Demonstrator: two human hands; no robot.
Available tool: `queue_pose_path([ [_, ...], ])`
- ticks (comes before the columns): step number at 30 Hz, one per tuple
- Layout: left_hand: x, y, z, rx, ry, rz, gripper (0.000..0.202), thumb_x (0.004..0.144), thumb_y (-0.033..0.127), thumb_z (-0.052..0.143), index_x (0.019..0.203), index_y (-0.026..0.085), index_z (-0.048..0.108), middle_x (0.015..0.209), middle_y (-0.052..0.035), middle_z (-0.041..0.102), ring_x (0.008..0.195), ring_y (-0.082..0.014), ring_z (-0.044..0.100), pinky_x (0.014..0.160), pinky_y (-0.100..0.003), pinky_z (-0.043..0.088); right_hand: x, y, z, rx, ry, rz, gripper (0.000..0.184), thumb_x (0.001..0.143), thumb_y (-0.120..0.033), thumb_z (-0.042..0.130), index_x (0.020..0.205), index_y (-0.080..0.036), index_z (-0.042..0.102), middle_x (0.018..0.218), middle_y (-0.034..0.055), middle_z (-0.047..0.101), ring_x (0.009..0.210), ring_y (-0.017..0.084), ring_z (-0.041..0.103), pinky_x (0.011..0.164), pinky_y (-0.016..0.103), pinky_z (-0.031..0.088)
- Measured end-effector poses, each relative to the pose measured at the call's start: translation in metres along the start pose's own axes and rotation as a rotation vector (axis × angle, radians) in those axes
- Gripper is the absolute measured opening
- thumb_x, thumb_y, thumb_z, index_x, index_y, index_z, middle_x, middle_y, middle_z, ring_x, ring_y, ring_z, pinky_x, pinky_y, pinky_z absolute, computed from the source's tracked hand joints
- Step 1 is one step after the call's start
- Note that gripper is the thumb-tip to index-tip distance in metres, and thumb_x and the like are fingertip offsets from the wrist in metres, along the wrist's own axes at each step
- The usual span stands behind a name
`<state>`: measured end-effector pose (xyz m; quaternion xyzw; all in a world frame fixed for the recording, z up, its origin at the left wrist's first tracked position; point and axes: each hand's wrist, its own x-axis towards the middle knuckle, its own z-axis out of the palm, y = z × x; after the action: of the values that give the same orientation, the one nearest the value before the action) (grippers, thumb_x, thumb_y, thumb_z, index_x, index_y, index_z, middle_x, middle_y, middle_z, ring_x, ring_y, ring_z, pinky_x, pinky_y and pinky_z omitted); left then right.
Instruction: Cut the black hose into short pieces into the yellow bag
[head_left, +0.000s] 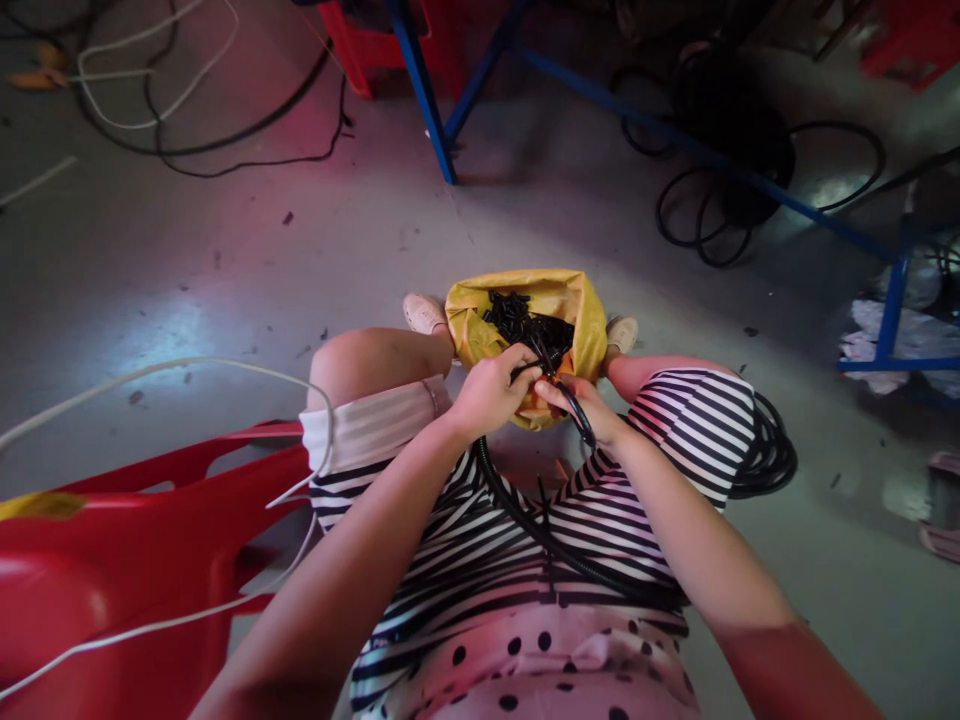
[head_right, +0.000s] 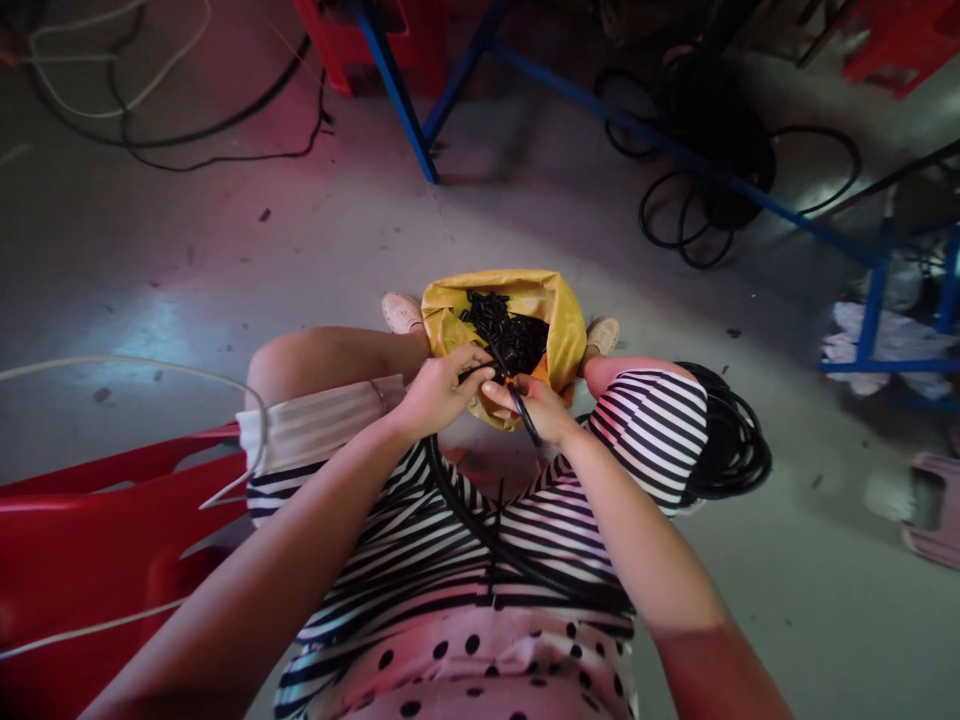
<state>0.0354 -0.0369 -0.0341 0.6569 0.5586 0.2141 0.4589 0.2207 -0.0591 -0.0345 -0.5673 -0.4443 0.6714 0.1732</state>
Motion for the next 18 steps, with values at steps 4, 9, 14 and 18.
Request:
queue_pose_path([
  [4, 0.0, -0.008, 0.002, 0.006, -0.023, -0.015, 0.015, 0.09, 0.031, 0.054, 0.094, 0.019, 0.063, 0.09, -0.0039, 0.073, 0.083, -0.0201, 0.068, 0.075, -0.03, 0.047, 0.006, 0.007, -0.001, -0.075, -0.007, 0.055, 0.056, 0.073, -0.074, 0.069, 0.075, -0.02, 0.052, 0.063, -0.0041, 0.05, 0.058, 0.011, 0.047, 0.054, 0.023, 0.032],
  [9, 0.003, -0.022, 0.009, -0.087, 0.006, -0.099, 0.012, 0.087, 0.027, 0.056, 0.092, 0.018, 0.062, 0.087, -0.0041, 0.072, 0.081, -0.0193, 0.067, 0.074, -0.029, 0.047, 0.013, 0.023, 0.005, -0.138, 0.037, 0.167, 0.061, 0.07, -0.079, 0.068, 0.065, -0.021, 0.053, 0.05, -0.0032, 0.051, 0.047, 0.012, 0.049, 0.047, 0.024, 0.035],
  [14, 0.006, -0.024, 0.015, -0.338, -0.005, -0.221, 0.006, 0.085, 0.022, 0.059, 0.084, 0.016, 0.059, 0.071, -0.0001, 0.064, 0.061, -0.0118, 0.057, 0.058, -0.022, 0.042, 0.012, 0.02, 0.009, -0.026, 0.09, 0.195, 0.057, 0.066, -0.074, 0.076, 0.066, -0.022, 0.055, 0.047, -0.0034, 0.051, 0.041, 0.013, 0.047, 0.044, 0.026, 0.038],
  [18, 0.009, -0.016, 0.005, -0.677, 0.175, -0.43, 0.012, 0.091, 0.026, 0.058, 0.086, 0.017, 0.052, 0.067, 0.005, 0.055, 0.043, -0.0048, 0.039, 0.04, -0.017, 0.029, -0.01, 0.007, 0.024, 0.116, 0.05, 0.108, 0.051, 0.068, -0.065, 0.081, 0.074, -0.019, 0.058, 0.065, -0.0001, 0.063, 0.059, 0.015, 0.059, 0.059, 0.027, 0.047],
])
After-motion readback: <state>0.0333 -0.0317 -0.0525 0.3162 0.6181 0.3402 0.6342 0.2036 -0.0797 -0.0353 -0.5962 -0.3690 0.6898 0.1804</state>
